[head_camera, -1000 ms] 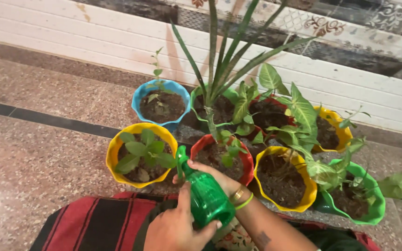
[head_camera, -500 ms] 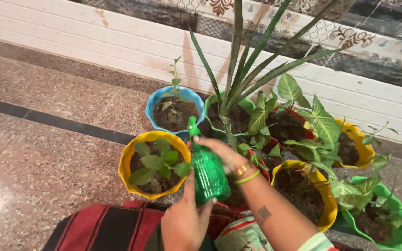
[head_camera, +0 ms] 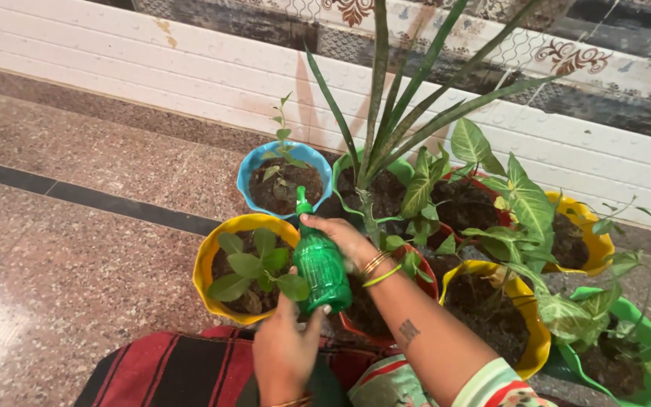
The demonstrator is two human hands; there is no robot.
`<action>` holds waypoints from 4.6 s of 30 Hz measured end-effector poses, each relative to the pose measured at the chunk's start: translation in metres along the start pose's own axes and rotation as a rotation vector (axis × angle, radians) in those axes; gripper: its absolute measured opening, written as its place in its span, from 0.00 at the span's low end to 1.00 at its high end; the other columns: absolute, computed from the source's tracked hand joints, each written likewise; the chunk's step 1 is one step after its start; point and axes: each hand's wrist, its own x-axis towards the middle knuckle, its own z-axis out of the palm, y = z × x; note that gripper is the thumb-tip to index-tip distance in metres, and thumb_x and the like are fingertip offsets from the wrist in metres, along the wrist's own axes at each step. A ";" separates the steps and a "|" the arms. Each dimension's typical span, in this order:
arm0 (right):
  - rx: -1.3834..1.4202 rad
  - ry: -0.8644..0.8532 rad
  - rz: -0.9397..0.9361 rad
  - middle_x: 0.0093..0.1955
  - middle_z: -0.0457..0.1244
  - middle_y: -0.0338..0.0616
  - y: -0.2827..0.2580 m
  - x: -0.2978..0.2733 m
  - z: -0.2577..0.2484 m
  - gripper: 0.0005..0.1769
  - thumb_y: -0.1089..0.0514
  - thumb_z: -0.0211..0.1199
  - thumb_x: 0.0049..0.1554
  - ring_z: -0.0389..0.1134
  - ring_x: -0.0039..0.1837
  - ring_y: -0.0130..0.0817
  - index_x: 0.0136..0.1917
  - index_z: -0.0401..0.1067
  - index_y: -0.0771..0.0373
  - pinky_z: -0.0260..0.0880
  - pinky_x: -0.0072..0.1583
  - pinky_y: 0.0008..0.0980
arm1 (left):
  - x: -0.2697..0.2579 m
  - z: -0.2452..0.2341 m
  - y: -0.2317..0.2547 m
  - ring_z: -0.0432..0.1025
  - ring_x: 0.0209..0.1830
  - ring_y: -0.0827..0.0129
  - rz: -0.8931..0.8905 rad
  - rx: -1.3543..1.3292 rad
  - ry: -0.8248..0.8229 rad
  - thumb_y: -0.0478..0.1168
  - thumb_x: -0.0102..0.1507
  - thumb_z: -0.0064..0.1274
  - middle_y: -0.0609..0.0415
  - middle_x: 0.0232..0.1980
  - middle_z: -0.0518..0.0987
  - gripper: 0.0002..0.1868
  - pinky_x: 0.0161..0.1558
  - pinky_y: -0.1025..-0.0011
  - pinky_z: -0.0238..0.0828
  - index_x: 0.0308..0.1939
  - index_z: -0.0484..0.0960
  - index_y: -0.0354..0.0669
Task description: The person waters several potted plants using a green spray bottle. They move the bottle from one pot to the next, spraying water onto the soil and leaves of each plant.
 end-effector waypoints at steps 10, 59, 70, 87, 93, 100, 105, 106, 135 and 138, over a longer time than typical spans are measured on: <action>-0.320 -0.011 -0.366 0.45 0.67 0.37 -0.095 -0.110 0.047 0.25 0.44 0.68 0.56 0.68 0.42 0.23 0.58 0.74 0.65 0.71 0.45 0.24 | -0.033 -0.012 0.042 0.84 0.46 0.65 0.446 -0.502 0.220 0.35 0.46 0.70 0.46 0.47 0.87 0.46 0.49 0.70 0.78 0.69 0.72 0.44; 0.057 0.064 0.041 0.46 0.71 0.39 0.046 -0.187 -0.156 0.24 0.45 0.62 0.58 0.70 0.41 0.25 0.55 0.76 0.68 0.73 0.46 0.25 | -0.076 0.069 0.106 0.79 0.41 0.47 0.451 0.306 -0.805 0.55 0.51 0.67 0.40 0.42 0.83 0.69 0.44 0.56 0.76 0.82 0.33 0.43; 0.305 0.328 -0.231 0.40 0.68 0.37 0.073 -0.251 -0.127 0.12 0.51 0.65 0.58 0.70 0.40 0.27 0.50 0.75 0.61 0.73 0.44 0.29 | -0.076 0.053 0.083 0.78 0.47 0.48 0.517 0.143 -0.894 0.41 0.46 0.66 0.40 0.48 0.82 0.65 0.48 0.59 0.75 0.82 0.43 0.65; 0.216 0.413 -0.343 0.43 0.67 0.36 0.077 -0.308 -0.113 0.16 0.49 0.65 0.58 0.68 0.44 0.25 0.52 0.74 0.63 0.70 0.47 0.27 | -0.090 0.054 0.088 0.75 0.55 0.49 0.651 0.071 -1.044 0.42 0.50 0.65 0.39 0.56 0.79 0.61 0.56 0.60 0.71 0.81 0.44 0.62; 0.105 0.521 -0.570 0.44 0.63 0.33 0.058 -0.390 -0.109 0.23 0.48 0.64 0.55 0.64 0.44 0.22 0.60 0.74 0.61 0.66 0.45 0.25 | -0.095 0.083 0.107 0.66 0.70 0.51 0.856 -0.165 -1.248 0.44 0.55 0.63 0.37 0.70 0.71 0.55 0.67 0.60 0.61 0.82 0.49 0.52; 0.208 0.806 -0.542 0.39 0.66 0.40 0.068 -0.436 -0.201 0.24 0.43 0.60 0.59 0.66 0.37 0.27 0.57 0.76 0.65 0.66 0.40 0.26 | -0.138 0.156 0.151 0.64 0.76 0.52 0.882 -0.392 -1.144 0.46 0.53 0.67 0.36 0.77 0.68 0.56 0.73 0.60 0.59 0.82 0.56 0.44; 0.338 0.821 -0.280 0.38 0.70 0.45 0.099 -0.442 -0.270 0.25 0.42 0.62 0.57 0.70 0.37 0.33 0.50 0.76 0.68 0.71 0.41 0.32 | -0.159 0.207 0.159 0.78 0.59 0.54 0.663 -0.265 -1.158 0.48 0.51 0.67 0.40 0.59 0.81 0.55 0.62 0.63 0.72 0.81 0.60 0.47; 0.331 0.776 -0.302 0.37 0.70 0.46 0.105 -0.442 -0.279 0.25 0.42 0.62 0.56 0.71 0.37 0.34 0.49 0.76 0.68 0.72 0.41 0.32 | -0.159 0.212 0.157 0.78 0.58 0.53 0.665 -0.226 -1.164 0.48 0.51 0.68 0.40 0.56 0.81 0.55 0.60 0.62 0.72 0.81 0.60 0.48; -0.073 0.506 -0.394 0.46 0.71 0.42 -0.081 -0.383 -0.322 0.26 0.41 0.64 0.54 0.73 0.42 0.31 0.54 0.76 0.65 0.76 0.44 0.32 | -0.144 0.220 0.252 0.78 0.37 0.48 0.823 -0.135 -0.347 0.43 0.56 0.63 0.42 0.37 0.82 0.38 0.38 0.54 0.74 0.69 0.70 0.41; -0.163 0.424 -0.449 0.48 0.71 0.39 -0.104 -0.384 -0.277 0.27 0.41 0.63 0.55 0.71 0.43 0.28 0.58 0.77 0.63 0.75 0.44 0.31 | -0.141 0.195 0.233 0.79 0.39 0.54 1.010 -0.251 -0.098 0.43 0.54 0.63 0.45 0.40 0.82 0.38 0.41 0.59 0.77 0.68 0.71 0.41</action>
